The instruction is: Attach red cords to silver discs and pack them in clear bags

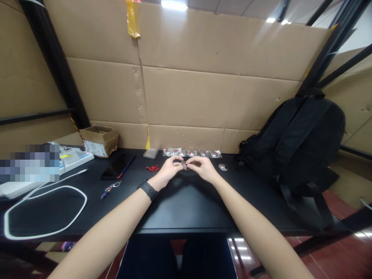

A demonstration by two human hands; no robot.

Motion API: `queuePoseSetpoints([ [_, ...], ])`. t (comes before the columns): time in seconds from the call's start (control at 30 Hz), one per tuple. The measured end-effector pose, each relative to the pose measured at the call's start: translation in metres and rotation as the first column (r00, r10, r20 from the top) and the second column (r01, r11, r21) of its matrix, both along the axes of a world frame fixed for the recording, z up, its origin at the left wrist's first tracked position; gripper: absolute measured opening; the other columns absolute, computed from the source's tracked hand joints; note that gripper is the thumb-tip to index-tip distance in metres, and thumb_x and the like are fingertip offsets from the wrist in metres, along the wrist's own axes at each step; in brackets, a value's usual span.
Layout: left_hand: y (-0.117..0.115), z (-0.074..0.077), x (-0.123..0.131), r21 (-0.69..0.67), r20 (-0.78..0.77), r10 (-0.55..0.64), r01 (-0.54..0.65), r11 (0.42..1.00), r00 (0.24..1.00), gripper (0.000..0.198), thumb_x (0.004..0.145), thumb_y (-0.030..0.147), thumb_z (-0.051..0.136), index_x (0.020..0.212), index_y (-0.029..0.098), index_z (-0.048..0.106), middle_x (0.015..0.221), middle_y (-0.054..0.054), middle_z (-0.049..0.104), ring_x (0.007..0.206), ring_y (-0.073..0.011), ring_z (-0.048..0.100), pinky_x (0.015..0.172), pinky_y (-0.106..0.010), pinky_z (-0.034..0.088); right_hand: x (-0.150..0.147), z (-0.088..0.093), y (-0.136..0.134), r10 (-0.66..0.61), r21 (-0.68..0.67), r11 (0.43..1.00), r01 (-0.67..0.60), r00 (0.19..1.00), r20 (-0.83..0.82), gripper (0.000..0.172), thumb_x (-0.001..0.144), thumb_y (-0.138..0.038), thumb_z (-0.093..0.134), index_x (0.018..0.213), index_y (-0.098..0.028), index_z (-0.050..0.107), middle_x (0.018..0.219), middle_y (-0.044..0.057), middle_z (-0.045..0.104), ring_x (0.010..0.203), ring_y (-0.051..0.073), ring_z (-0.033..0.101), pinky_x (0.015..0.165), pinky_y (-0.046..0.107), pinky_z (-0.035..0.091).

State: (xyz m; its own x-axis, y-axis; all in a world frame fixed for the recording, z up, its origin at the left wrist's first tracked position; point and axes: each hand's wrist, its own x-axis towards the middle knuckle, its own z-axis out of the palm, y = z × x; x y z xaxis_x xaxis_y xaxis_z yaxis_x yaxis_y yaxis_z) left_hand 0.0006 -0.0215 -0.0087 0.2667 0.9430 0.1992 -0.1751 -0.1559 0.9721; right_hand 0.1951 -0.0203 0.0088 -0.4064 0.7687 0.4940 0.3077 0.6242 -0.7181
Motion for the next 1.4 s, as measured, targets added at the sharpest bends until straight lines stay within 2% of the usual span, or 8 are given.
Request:
queuePoseSetpoints([
  [0.1,0.001,0.002,0.001,0.084,-0.06,-0.033,0.038,0.996,0.998,0.023,0.079,0.02,0.061,0.101,0.018,0.062,0.083,-0.003,0.072,0.084,-0.018,0.068,0.088,-0.033,0.049,0.001,0.002,0.0,-0.026,0.09,0.996,0.02,0.997,0.071,0.013,0.09,-0.03,0.063,0.089,-0.02,0.072,0.107,0.008,0.073,0.092,0.021,0.069,0.076,0.032,0.055],
  [0.2,-0.001,0.006,0.001,0.293,-0.227,0.115,-0.045,0.955,0.967,0.022,0.088,0.026,0.049,0.095,0.021,0.069,0.097,-0.004,0.071,0.098,-0.0207,0.064,0.095,-0.034,0.046,0.003,0.004,-0.001,-0.063,0.213,0.977,0.026,0.984,0.166,0.01,0.091,-0.025,0.062,0.087,-0.021,0.07,0.122,0.009,0.065,0.111,0.024,0.062,0.089,0.037,0.051],
  [0.37,-0.009,0.01,-0.002,0.529,-0.563,0.335,0.018,0.849,0.755,0.016,0.083,0.038,0.066,0.088,0.026,0.076,0.111,-0.005,0.069,0.112,-0.0273,0.057,0.101,-0.04,0.04,0.003,0.003,-0.002,-0.08,0.281,0.96,0.019,0.975,0.209,0.008,0.093,-0.022,0.059,0.093,-0.022,0.067,0.121,0.009,0.062,0.118,0.024,0.056,0.1,0.043,0.045],
  [0.53,-0.008,0.009,-0.007,0.58,-0.623,0.419,0.031,0.814,0.66,0.017,0.086,0.034,0.064,0.082,0.029,0.08,0.109,-0.004,0.071,0.109,-0.0281,0.056,0.097,-0.042,0.036,0.006,0.004,0.003,-0.084,0.265,0.964,0.024,0.973,0.215,0.007,0.093,-0.023,0.059,0.096,-0.022,0.065,0.111,0.008,0.065,0.106,0.022,0.06,0.092,0.038,0.048],
  [0.63,-0.005,0.006,-0.009,0.596,-0.645,0.438,0.054,0.801,0.626,0.017,0.085,0.029,0.063,0.079,0.027,0.079,0.098,-0.005,0.074,0.103,-0.0277,0.057,0.094,-0.041,0.034,0.02,0.001,0.012,-0.259,0.309,0.934,0.177,0.934,0.248,0.02,0.088,-0.014,0.058,0.105,-0.022,0.065,0.11,0.008,0.065,0.105,0.023,0.059,0.097,0.041,0.046],
  [0.77,-0.001,0.001,-0.011,0.627,-0.682,0.488,0.092,0.774,0.545,0.021,0.085,0.021,0.058,0.083,0.025,0.078,0.085,-0.007,0.074,0.096,-0.0276,0.058,0.092,-0.042,0.031,0.048,-0.01,0.03,-0.448,0.325,0.886,0.33,0.789,0.42,0.038,0.077,-0.01,0.063,0.114,-0.017,0.069,0.117,0.013,0.065,0.115,0.028,0.057,0.103,0.045,0.042],
  [0.97,-0.001,0.0,-0.015,0.663,-0.689,0.516,0.156,0.732,0.508,0.018,0.081,0.018,0.058,0.077,0.024,0.075,0.075,-0.009,0.071,0.091,-0.0268,0.057,0.093,-0.042,0.028,0.057,-0.023,0.041,-0.358,0.193,0.933,0.303,0.766,0.534,0.024,0.081,-0.027,0.069,0.102,-0.02,0.076,0.103,0.01,0.073,0.094,0.023,0.067,0.086,0.034,0.051],
  [1.4,0.001,-0.001,-0.015,0.666,-0.686,0.523,0.146,0.732,0.506,0.018,0.085,0.022,0.064,0.069,0.021,0.073,0.076,-0.009,0.068,0.094,-0.0271,0.054,0.092,-0.045,0.023,0.036,-0.018,0.032,-0.466,0.299,0.885,0.358,0.669,0.579,0.008,0.085,-0.024,0.066,0.085,-0.024,0.074,0.088,0.007,0.074,0.086,0.023,0.068,0.074,0.03,0.047],
])
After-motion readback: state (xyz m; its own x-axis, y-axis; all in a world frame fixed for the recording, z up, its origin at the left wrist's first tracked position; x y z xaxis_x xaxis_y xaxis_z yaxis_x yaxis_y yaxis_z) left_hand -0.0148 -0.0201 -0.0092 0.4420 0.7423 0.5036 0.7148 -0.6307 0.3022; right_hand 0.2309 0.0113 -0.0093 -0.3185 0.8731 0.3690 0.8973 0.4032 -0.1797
